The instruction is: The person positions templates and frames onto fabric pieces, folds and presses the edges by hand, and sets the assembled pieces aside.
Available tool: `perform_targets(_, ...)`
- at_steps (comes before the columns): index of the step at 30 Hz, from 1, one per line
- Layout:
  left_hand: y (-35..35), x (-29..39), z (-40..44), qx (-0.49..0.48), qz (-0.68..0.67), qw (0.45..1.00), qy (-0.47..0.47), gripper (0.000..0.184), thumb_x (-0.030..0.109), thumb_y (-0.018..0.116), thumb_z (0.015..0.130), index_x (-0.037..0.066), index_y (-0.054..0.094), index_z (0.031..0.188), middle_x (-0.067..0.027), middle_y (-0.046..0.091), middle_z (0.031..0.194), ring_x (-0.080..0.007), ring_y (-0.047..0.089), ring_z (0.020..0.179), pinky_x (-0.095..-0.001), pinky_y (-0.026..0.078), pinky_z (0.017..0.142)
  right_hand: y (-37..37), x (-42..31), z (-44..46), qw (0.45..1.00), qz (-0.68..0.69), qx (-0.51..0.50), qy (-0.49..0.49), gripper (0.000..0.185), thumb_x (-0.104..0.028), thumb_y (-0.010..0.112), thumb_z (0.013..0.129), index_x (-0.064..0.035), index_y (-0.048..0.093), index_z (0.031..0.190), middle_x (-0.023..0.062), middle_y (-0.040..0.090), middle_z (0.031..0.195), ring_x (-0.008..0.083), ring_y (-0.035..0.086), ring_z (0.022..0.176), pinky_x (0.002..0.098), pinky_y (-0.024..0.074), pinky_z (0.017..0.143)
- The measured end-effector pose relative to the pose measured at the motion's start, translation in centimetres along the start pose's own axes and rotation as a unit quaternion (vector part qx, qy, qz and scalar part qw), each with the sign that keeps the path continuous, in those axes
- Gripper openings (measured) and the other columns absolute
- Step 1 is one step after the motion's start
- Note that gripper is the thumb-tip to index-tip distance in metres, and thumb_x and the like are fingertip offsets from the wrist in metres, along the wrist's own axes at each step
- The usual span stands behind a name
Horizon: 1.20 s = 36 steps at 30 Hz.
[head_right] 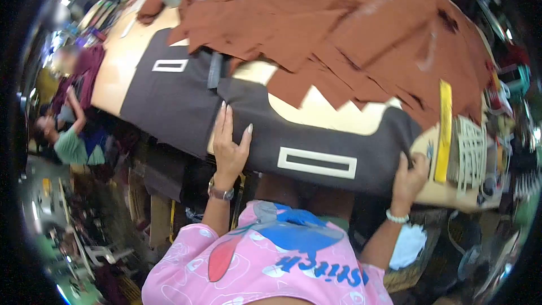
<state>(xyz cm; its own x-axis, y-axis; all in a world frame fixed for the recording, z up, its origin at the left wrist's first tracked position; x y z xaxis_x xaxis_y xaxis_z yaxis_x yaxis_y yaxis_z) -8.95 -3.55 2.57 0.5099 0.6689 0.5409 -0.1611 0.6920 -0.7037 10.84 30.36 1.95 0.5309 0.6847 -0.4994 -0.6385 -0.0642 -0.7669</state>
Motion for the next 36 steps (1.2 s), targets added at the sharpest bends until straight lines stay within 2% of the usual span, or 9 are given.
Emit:
perform_targets(2,-4.3,0.2,0.7,0.082,-0.025,0.996,-0.013,0.056,0.009,0.064,0.081,-0.008,0.042,0.130,-0.0253,0.041,0.136,-0.0363,0.040,0.127,-0.0406,0.031,0.105,-0.6,-1.6,1.0,0.989,0.139,-0.031,0.039,0.016,-0.008,0.063,0.084,0.0004,0.050,0.081,0.0065,0.050,0.079,0.0176,0.050,0.075,0.0303,0.0419,0.070)
perform_targets(6,-12.2,-2.9,4.7,0.178,0.060,0.982,0.002,0.050,0.007,0.059,0.085,-0.009,0.042,0.129,-0.0247,0.040,0.137,-0.0349,0.039,0.129,-0.0398,0.030,0.105,2.2,-10.2,2.9,0.879,0.455,-0.133,0.053,0.017,-0.004,0.063,0.085,-0.0050,0.046,0.087,-0.0008,0.044,0.080,0.0074,0.044,0.073,0.0185,0.0384,0.068)
perform_targets(10,-16.3,-11.6,11.8,0.153,0.202,0.967,0.008,0.062,0.022,0.062,0.083,-0.011,0.038,0.130,-0.0281,0.039,0.136,-0.0391,0.039,0.125,-0.0410,0.031,0.105,8.0,-19.7,4.4,0.878,0.434,-0.172,-0.108,0.020,-0.004,0.064,0.081,-0.0024,0.048,0.093,0.0033,0.048,0.088,0.0108,0.048,0.080,0.0247,0.0426,0.071)
perform_targets(14,-18.9,-19.0,19.9,0.132,0.295,0.946,0.020,0.074,0.028,0.066,0.076,-0.007,0.035,0.134,-0.0220,0.033,0.142,-0.0354,0.033,0.130,-0.0434,0.029,0.106,11.9,-28.9,5.4,0.823,0.525,-0.173,-0.135,0.046,-0.001,0.062,0.080,0.0002,0.045,0.123,0.0106,0.055,0.103,0.0173,0.055,0.092,0.0294,0.0462,0.081)
perform_targets(19,-19.2,-24.1,26.7,0.060,0.400,0.912,-0.075,0.080,0.029,0.068,0.073,0.001,0.032,0.138,-0.0131,0.027,0.147,-0.0316,0.030,0.133,-0.0552,0.029,0.104,16.8,-35.9,4.9,0.829,0.503,-0.181,-0.166,0.052,0.005,0.055,0.079,-0.0023,0.040,0.129,0.0160,0.057,0.109,0.0203,0.058,0.095,0.0311,0.0465,0.085)
perform_targets(22,-17.5,-27.6,27.5,0.033,0.417,0.898,-0.132,0.082,0.028,0.070,0.071,0.003,0.031,0.139,-0.0106,0.024,0.149,-0.0310,0.029,0.134,-0.0576,0.028,0.104,20.4,-37.0,4.4,0.867,0.429,-0.183,-0.175,0.055,0.005,0.055,0.077,-0.0025,0.040,0.129,0.0173,0.057,0.102,0.0277,0.059,0.090,0.0362,0.0461,0.084)
perform_targets(30,-14.0,-31.7,25.4,0.011,0.441,0.878,-0.185,0.088,0.026,0.073,0.071,0.006,0.026,0.142,-0.0080,0.022,0.150,-0.0308,0.024,0.136,-0.0593,0.027,0.104,22.4,-37.3,2.5,0.874,0.392,-0.229,-0.175,0.058,0.006,0.055,0.077,-0.0024,0.038,0.132,0.0163,0.056,0.101,0.0281,0.056,0.089,0.0356,0.0468,0.080)
perform_targets(33,-14.5,-31.6,25.6,0.079,0.449,0.873,-0.174,0.091,0.030,0.074,0.070,0.011,0.024,0.144,-0.0094,0.019,0.151,-0.0325,0.020,0.137,-0.0603,0.025,0.105,21.9,-37.8,2.3,0.859,0.418,-0.233,-0.183,0.059,0.005,0.057,0.076,-0.0027,0.039,0.132,0.0163,0.053,0.106,0.0290,0.054,0.098,0.0353,0.0443,0.087)
perform_targets(36,-14.1,-31.1,24.9,0.077,0.405,0.886,-0.213,0.093,0.032,0.075,0.069,0.016,0.023,0.145,-0.0123,0.016,0.151,-0.0342,0.017,0.138,-0.0613,0.023,0.104,22.2,-38.1,2.1,0.900,0.262,-0.106,-0.333,0.060,-0.004,0.060,0.078,-0.0036,0.038,0.133,0.0168,0.048,0.122,0.0314,0.045,0.117,0.0411,0.0360,0.099)
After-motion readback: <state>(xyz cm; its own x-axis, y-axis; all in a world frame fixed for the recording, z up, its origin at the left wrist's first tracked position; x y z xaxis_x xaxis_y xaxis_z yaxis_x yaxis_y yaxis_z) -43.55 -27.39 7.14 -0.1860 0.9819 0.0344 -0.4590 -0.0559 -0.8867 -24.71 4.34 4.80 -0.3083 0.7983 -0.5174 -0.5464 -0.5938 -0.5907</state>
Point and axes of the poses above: each hand's wrist, its own z-axis towards the middle knuckle, its own y-axis out of the palm, x = y × z, the point moved 3 cm from there along z, towards the middle knuckle
